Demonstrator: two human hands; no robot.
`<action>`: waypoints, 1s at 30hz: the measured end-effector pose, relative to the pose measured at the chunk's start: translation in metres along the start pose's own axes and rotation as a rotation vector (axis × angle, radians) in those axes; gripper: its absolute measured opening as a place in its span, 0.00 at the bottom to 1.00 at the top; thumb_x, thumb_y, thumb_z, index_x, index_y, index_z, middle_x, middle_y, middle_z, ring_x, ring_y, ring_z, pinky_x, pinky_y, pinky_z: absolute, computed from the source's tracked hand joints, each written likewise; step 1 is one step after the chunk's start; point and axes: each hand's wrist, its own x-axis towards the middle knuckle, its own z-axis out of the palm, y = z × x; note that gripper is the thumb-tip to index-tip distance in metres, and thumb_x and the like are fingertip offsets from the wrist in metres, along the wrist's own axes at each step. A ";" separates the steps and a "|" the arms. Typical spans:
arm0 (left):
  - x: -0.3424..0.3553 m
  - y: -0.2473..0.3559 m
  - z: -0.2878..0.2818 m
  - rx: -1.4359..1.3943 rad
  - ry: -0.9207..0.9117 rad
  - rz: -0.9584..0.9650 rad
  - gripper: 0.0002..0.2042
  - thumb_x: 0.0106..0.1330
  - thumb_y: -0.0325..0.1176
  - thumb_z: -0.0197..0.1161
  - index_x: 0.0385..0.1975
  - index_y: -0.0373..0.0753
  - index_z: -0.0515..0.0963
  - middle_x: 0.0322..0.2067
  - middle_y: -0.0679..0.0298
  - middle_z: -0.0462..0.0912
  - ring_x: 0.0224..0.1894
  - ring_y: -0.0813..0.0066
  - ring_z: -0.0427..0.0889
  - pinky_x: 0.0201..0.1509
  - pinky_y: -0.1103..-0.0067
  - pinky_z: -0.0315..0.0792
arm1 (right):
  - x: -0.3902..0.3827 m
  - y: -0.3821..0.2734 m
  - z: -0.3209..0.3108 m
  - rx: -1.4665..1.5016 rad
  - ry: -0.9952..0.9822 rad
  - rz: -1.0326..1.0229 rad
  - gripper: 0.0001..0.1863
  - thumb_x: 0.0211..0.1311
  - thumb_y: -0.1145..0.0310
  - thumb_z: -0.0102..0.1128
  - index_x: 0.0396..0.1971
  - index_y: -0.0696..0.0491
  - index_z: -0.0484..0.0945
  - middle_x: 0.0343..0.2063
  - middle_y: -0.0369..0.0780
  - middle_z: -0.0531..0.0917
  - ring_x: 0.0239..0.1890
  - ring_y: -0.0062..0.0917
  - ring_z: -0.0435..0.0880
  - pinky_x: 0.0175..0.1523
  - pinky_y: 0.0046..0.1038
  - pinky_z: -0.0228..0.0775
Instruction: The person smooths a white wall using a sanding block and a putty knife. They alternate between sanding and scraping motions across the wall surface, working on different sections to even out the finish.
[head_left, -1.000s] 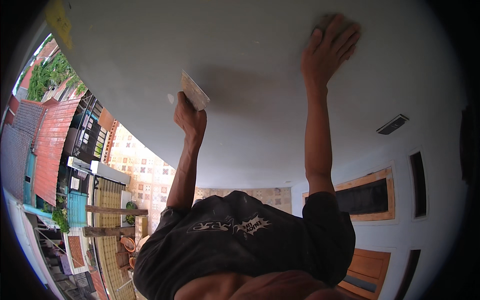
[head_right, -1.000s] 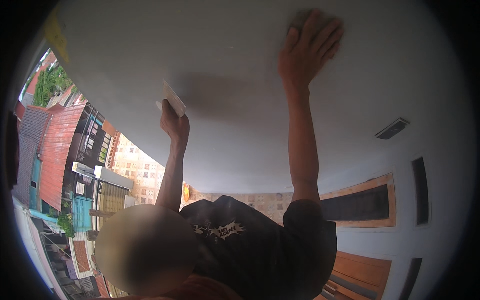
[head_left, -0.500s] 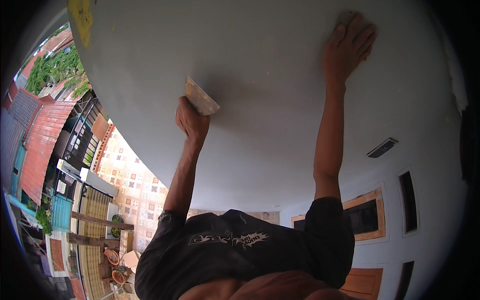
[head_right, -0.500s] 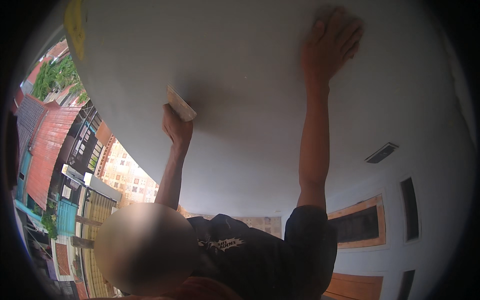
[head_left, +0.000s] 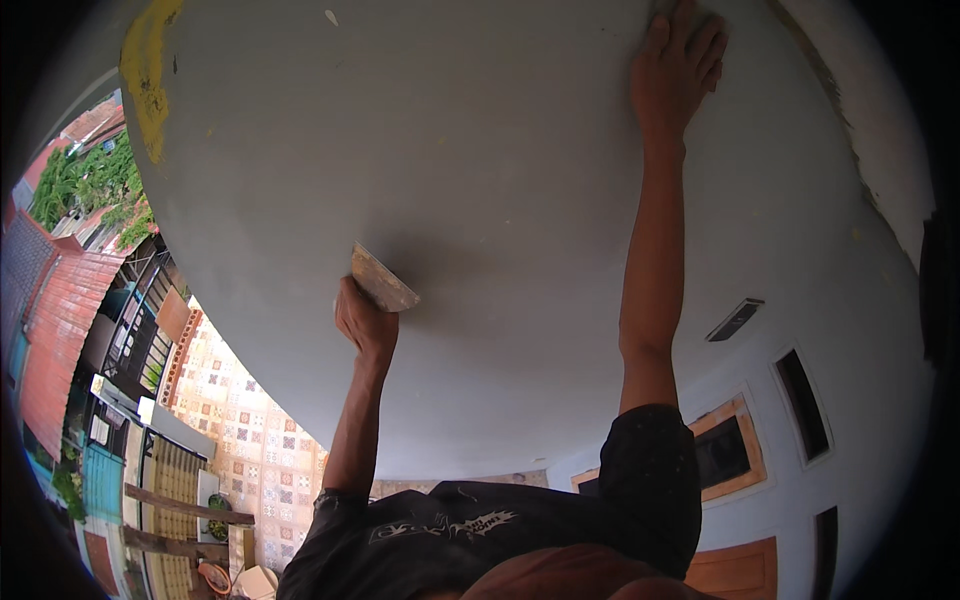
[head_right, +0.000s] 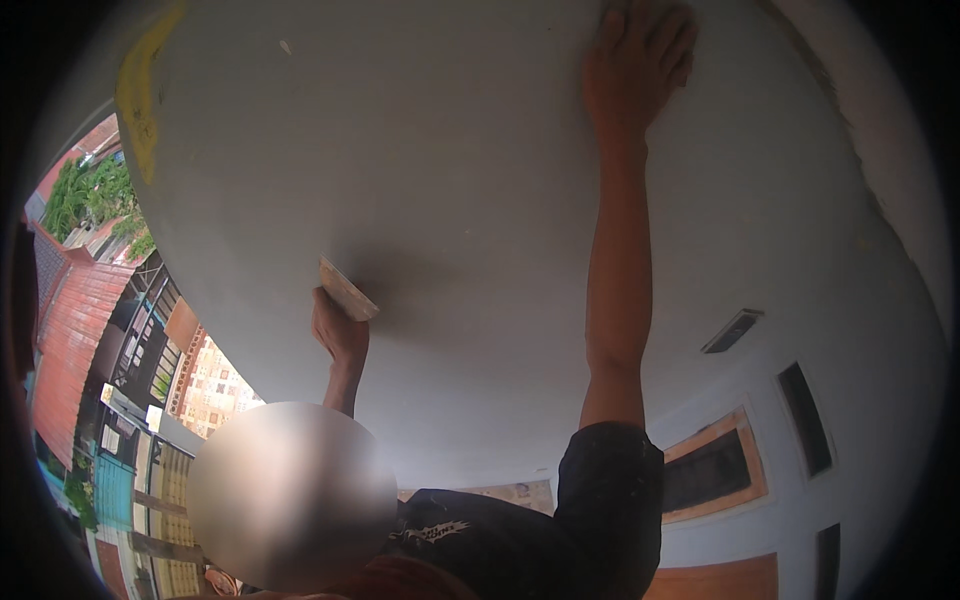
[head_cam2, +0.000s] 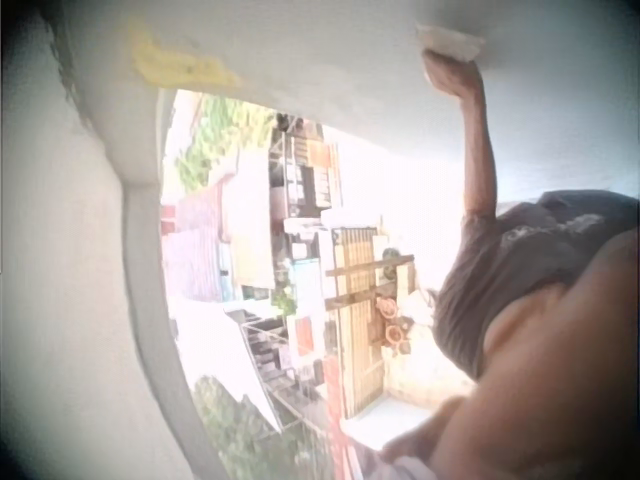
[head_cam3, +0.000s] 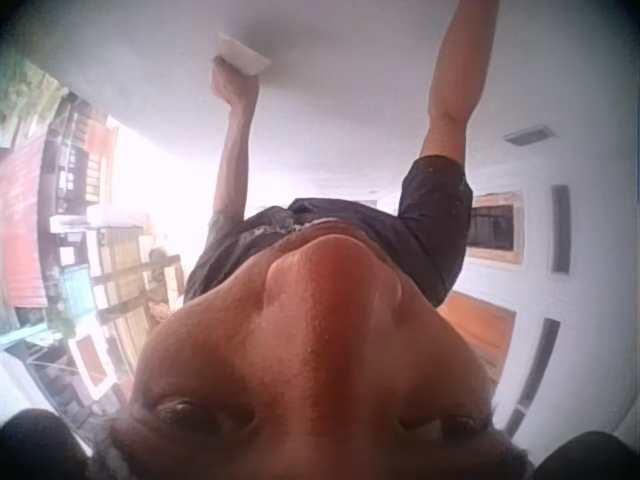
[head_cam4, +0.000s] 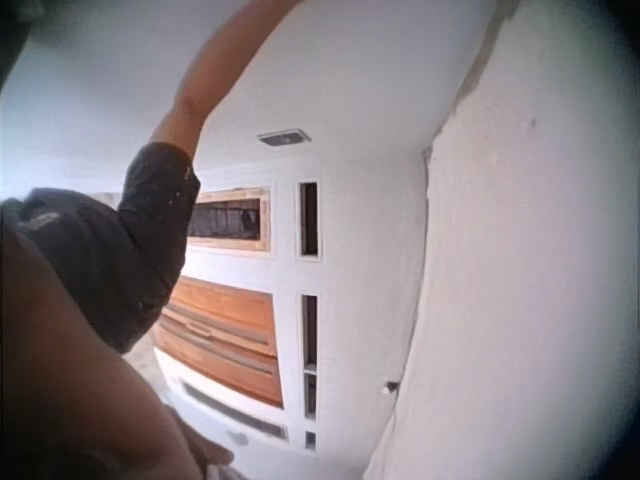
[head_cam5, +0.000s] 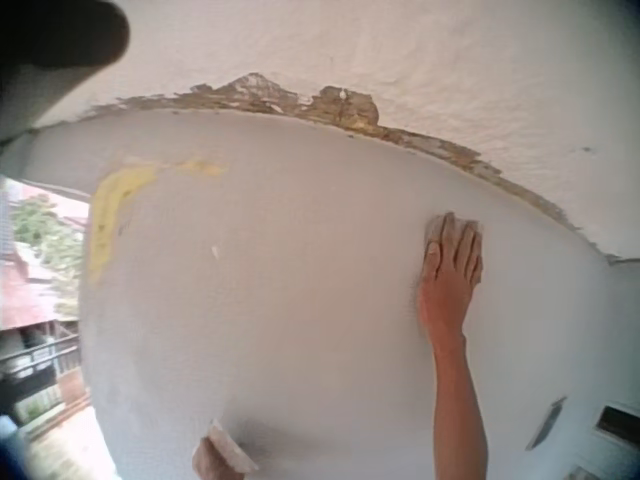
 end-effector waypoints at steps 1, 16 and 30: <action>0.000 0.000 0.000 0.016 -0.001 0.016 0.18 0.48 0.24 0.73 0.35 0.36 0.69 0.27 0.55 0.78 0.31 0.49 0.78 0.36 0.62 0.70 | -0.008 -0.008 0.003 0.019 0.075 -0.087 0.28 0.79 0.53 0.38 0.75 0.42 0.57 0.75 0.53 0.53 0.76 0.51 0.51 0.76 0.53 0.42; 0.001 0.007 -0.004 0.044 0.001 0.069 0.17 0.51 0.26 0.71 0.35 0.37 0.68 0.25 0.57 0.76 0.28 0.54 0.74 0.38 0.64 0.66 | -0.017 0.028 0.017 -0.037 0.109 -0.120 0.30 0.75 0.50 0.49 0.73 0.41 0.63 0.71 0.63 0.54 0.73 0.61 0.53 0.72 0.59 0.51; 0.061 0.039 -0.013 0.071 0.186 0.375 0.15 0.52 0.24 0.70 0.34 0.38 0.69 0.21 0.62 0.71 0.24 0.60 0.71 0.34 0.69 0.63 | 0.056 0.060 0.006 -0.005 0.024 0.008 0.34 0.80 0.49 0.33 0.78 0.48 0.43 0.75 0.61 0.44 0.78 0.55 0.39 0.78 0.54 0.31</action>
